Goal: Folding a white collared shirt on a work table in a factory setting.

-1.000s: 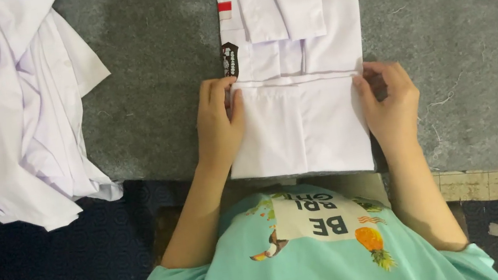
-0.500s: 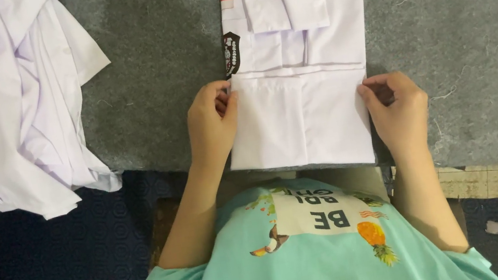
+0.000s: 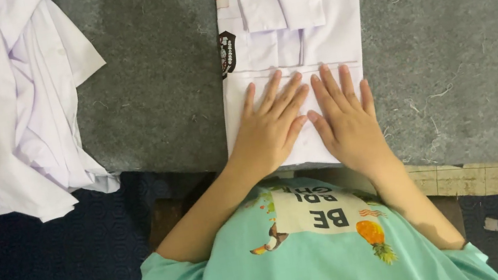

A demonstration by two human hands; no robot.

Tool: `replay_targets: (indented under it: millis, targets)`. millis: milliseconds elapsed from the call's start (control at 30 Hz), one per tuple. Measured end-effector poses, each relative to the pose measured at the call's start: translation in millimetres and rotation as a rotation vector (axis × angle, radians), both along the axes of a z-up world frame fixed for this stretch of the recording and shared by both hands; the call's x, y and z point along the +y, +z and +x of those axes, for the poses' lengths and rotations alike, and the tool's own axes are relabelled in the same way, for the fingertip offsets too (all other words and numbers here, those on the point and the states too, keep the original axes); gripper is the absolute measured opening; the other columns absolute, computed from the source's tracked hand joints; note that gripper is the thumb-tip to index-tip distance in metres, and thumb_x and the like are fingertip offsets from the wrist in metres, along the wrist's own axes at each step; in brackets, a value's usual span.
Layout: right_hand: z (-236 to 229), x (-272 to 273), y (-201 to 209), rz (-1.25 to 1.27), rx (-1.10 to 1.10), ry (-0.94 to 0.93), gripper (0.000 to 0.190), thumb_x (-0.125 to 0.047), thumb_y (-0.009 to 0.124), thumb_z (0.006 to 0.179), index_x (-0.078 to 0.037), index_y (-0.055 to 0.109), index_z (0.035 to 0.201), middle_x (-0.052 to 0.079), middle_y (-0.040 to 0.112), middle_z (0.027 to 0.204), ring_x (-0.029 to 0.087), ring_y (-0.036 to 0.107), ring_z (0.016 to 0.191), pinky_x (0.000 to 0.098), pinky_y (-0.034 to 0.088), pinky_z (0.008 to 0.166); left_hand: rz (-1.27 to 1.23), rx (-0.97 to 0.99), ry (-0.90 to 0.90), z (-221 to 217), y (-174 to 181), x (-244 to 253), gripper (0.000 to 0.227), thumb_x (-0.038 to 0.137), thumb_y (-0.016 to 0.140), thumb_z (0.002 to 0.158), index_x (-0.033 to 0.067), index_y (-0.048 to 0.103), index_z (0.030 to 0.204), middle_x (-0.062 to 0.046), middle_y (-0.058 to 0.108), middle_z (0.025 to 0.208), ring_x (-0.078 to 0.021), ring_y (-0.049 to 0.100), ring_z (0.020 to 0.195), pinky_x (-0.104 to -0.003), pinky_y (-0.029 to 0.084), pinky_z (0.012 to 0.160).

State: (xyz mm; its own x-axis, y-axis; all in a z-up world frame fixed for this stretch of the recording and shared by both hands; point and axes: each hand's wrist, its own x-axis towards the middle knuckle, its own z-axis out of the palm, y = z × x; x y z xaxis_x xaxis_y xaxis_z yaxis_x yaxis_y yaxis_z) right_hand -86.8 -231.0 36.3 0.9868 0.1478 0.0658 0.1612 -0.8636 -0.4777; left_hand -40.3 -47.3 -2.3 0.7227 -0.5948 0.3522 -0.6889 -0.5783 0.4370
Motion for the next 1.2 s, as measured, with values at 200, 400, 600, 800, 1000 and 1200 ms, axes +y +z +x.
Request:
replay_targets:
  millis: [200,400,600,800,1000,1200]
  targets:
    - [3,-5,-25,-0.207,0.103,-0.01,0.063,-0.045,0.031,0.111,-0.015,0.022,0.167,0.011,0.014,0.174,0.035,0.004,0.159,0.0616,0.003,0.124,0.094,-0.106,0.056,1,-10,-2,0.056,0.038,0.051,0.108,0.0199,0.042,0.16,-0.003,0.035,0.168,-0.0323,0.026,0.158,-0.059,0.021,0.123]
    - [2,-10,-20,-0.121,0.127,-0.003,0.065,-0.046,0.031,0.112,-0.013,0.02,0.167,0.013,0.01,0.174,0.035,-0.001,0.159,0.0612,-0.003,0.124,0.14,-0.07,0.036,-1,-6,2,0.064,0.042,0.049,0.111,0.0134,0.031,0.165,-0.01,0.025,0.172,-0.0353,0.023,0.16,-0.062,0.016,0.125]
    - [-3,-10,8,0.114,0.018,-0.015,0.065,-0.031,0.031,0.113,-0.004,0.006,0.167,0.018,-0.001,0.174,0.038,-0.008,0.158,0.0567,-0.002,0.126,0.042,0.03,-0.059,-19,1,1,0.07,0.042,0.054,0.109,-0.0031,0.035,0.159,-0.023,0.024,0.169,-0.0389,0.02,0.159,-0.07,0.007,0.122]
    - [4,15,-24,-0.022,0.116,0.2,0.078,-0.045,0.037,0.107,-0.002,0.008,0.165,0.02,-0.001,0.173,0.037,-0.002,0.159,0.054,-0.001,0.127,0.145,-0.115,-0.096,-19,-10,-4,0.068,0.037,0.058,0.102,-0.0036,0.041,0.154,-0.023,0.034,0.164,-0.0349,0.026,0.157,-0.061,0.013,0.126]
    - [5,12,-33,-0.046,0.055,0.208,0.081,-0.05,0.035,0.108,-0.001,0.006,0.165,0.02,0.0,0.173,0.033,0.001,0.16,0.0499,-0.001,0.128,0.122,-0.154,-0.064,-16,-14,-5,0.067,0.036,0.059,0.099,-0.0026,0.046,0.152,-0.022,0.04,0.162,-0.0334,0.03,0.155,-0.057,0.016,0.125]
    - [8,-7,-13,0.306,0.116,0.3,0.076,-0.041,0.034,0.109,-0.001,0.003,0.165,0.021,0.001,0.173,0.035,0.002,0.159,0.0542,0.001,0.127,-0.058,-0.031,-0.147,-7,-15,11,0.065,0.027,0.068,0.097,0.0016,0.047,0.153,-0.019,0.036,0.165,-0.034,0.033,0.156,-0.054,0.023,0.127]
